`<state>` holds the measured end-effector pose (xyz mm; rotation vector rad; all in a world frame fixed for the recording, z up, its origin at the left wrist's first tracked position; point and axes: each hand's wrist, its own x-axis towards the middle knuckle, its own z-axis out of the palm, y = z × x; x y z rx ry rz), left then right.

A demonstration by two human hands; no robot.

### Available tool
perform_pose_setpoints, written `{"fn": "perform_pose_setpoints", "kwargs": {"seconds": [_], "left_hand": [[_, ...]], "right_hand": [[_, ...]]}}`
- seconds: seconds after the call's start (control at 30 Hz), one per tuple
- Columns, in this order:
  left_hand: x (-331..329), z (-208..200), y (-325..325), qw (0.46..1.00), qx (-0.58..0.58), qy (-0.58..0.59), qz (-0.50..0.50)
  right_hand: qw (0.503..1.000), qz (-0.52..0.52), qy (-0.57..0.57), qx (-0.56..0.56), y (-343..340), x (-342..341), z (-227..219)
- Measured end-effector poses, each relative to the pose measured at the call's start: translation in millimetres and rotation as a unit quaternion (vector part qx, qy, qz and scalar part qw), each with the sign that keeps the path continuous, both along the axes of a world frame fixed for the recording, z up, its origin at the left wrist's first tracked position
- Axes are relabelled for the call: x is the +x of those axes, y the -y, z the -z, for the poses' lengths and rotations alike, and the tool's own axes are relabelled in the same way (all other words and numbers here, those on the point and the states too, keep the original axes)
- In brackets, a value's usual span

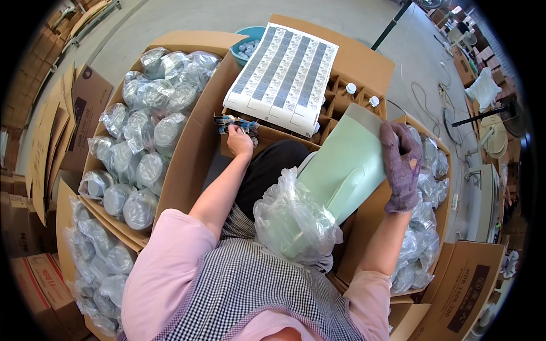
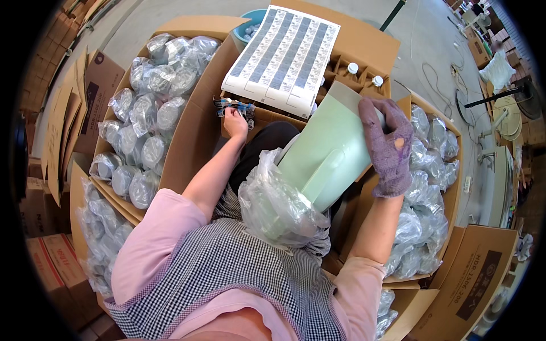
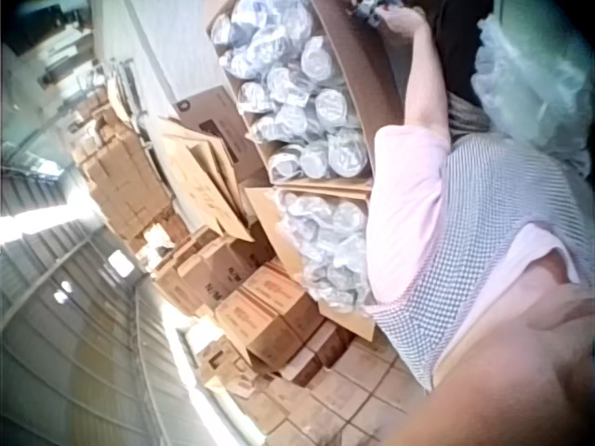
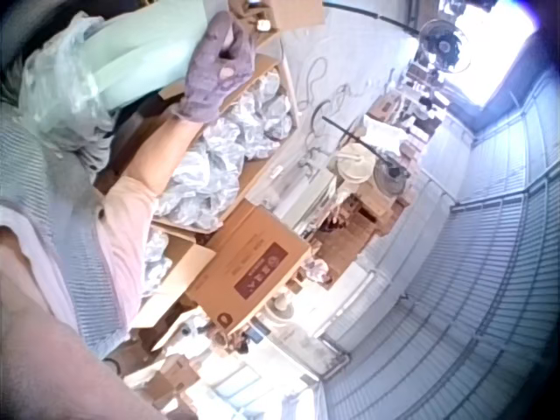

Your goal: The person assembles cylindrical containers by inserting inner liners into outer shells and securing lids. They handle plastic-wrapped containers, remove protective film, and place assembled units into cardboard boxes.

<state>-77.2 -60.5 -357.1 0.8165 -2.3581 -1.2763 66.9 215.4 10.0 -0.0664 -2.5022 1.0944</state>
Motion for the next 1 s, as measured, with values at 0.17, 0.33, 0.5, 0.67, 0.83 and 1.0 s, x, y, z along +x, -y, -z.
{"fn": "perform_pose_setpoints", "kwargs": {"seconds": [0.17,0.33,0.5,0.67,0.83,1.0], "left_hand": [[28.4,-28.7,27.8,0.976,-0.183,-0.017,0.114],[19.3,-44.8,58.6,0.975,-0.115,-0.105,0.156],[-2.9,-148.0,66.4,0.967,0.089,-0.128,0.201],[-1.3,-172.4,80.3,0.953,0.228,0.029,0.196],[24.3,-168.2,74.2,0.956,-0.085,-0.043,0.278],[-2.3,-159.3,175.8,0.946,-0.312,-0.021,0.086]], "right_hand": [[0.999,0.014,0.006,-0.051,-9.0,8.7,5.4],[1.0,0.014,0.005,-0.017,0.0,0.9,1.0],[0.999,0.013,0.009,-0.044,-6.5,2.9,7.1],[0.999,0.022,0.008,-0.037,-1.0,2.4,4.9],[0.999,0.023,-0.001,-0.023,-7.7,3.3,10.2],[0.997,0.021,0.013,-0.07,-4.7,7.3,10.4]]}}
